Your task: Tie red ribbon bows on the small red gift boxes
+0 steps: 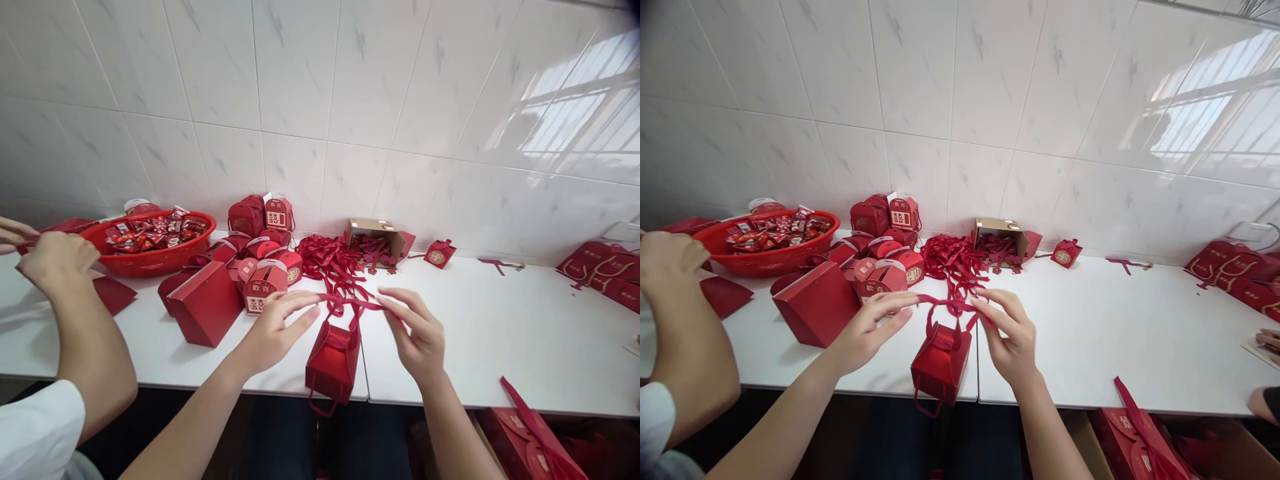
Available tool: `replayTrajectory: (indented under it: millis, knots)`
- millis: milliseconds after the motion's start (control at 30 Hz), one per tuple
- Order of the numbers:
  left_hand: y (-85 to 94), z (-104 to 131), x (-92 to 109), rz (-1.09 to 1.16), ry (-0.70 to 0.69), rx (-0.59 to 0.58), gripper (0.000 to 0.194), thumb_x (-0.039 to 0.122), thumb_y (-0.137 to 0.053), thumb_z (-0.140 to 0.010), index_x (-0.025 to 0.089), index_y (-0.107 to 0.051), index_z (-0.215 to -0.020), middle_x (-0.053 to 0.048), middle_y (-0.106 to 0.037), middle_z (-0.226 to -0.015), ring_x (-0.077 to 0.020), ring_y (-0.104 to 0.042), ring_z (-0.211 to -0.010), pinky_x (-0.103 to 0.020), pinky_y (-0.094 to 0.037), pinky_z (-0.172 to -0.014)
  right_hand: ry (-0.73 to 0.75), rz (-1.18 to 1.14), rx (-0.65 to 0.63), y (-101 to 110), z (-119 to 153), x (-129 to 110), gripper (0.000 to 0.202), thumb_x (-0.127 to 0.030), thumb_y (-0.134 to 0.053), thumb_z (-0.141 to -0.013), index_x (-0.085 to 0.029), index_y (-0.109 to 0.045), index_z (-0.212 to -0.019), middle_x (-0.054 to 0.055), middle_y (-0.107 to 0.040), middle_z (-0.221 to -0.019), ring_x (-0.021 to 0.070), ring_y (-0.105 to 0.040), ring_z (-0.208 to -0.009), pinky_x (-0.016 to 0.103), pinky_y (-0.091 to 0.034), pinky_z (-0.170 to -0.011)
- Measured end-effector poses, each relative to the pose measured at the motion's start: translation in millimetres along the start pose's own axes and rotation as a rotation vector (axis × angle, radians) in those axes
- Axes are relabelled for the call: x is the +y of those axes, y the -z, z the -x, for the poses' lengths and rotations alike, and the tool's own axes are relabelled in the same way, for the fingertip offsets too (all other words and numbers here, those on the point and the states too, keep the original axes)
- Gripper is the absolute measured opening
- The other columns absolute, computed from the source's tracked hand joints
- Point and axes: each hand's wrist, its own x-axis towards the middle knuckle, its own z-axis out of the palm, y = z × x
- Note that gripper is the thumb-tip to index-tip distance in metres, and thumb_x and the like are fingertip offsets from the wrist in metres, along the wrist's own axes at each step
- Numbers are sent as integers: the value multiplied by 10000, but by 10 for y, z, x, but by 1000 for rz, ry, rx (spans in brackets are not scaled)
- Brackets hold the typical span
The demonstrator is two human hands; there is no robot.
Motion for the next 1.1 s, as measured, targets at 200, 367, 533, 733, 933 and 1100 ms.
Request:
replayTrajectory:
  millis: [200, 367, 533, 733, 933, 1100]
  knots:
    - [262, 668, -1118, -188, 489, 327, 523, 581, -535, -755, 162, -692, -1027, -113, -681, -1141, -335, -573, -1133, -463, -455, -959, -935, 129, 307, 448, 1351, 414, 303, -439, -643, -764, -173, -701, -899, 103, -704, -948, 308, -631, -962, 443, -492, -857]
    - [121, 912, -1425, -228, 436, 293, 372, 562, -565, -732, 215, -682, -796, -89, -675, -1109, -319, -565, -1123, -488, -404, -1003, -1018, 231, 133, 521, 1604, 541, 586, -539, -545, -790, -185, -537, -1257, 137, -522, -1320, 329, -514, -1174, 481, -438, -944]
    - [-336, 561, -1037, -200, 115, 238, 226, 432, -553, -799, 226, -552, -891, -77, -585, -1102, -243, -532, -1096, -447, -398, -991, -739, 90, -108, 180, 1099, 305, 370, -418, -453, -894, -204, -566, -1173, 119, -587, -1209, 256, -523, -1157, 420, -427, -970]
    - [-790, 219, -847, 52, 183, -65, 251, 460, -507, -831, 214, -460, -845, 20, -520, -795, -141, -531, -723, -263, -464, -681, -767, -150, -292, -349, 936, 137, 431, -385, -478, -896, -216, -431, -1290, -9, -530, -739, 149, -541, -664, 285, -481, -654]
    - [-479, 98, -943, -84, 315, -291, 334, 431, -333, -889, 187, -509, -745, 32, -481, -589, -147, -469, -609, -262, -381, -622, -752, -267, -253, -125, 913, 226, 151, -289, -519, -857, -227, -400, -787, -63, -342, -647, 96, -327, -533, 221, -305, -486]
    - [-220, -24, -833, 5, 357, -839, 227, 374, -651, -686, 156, -694, -732, 25, -545, -448, -134, -485, -461, -234, -374, -501, -450, 42, -461, 114, 768, 187, 209, -134, -472, -802, -200, -400, -617, -2, -403, -733, 125, -422, -640, 259, -363, -578]
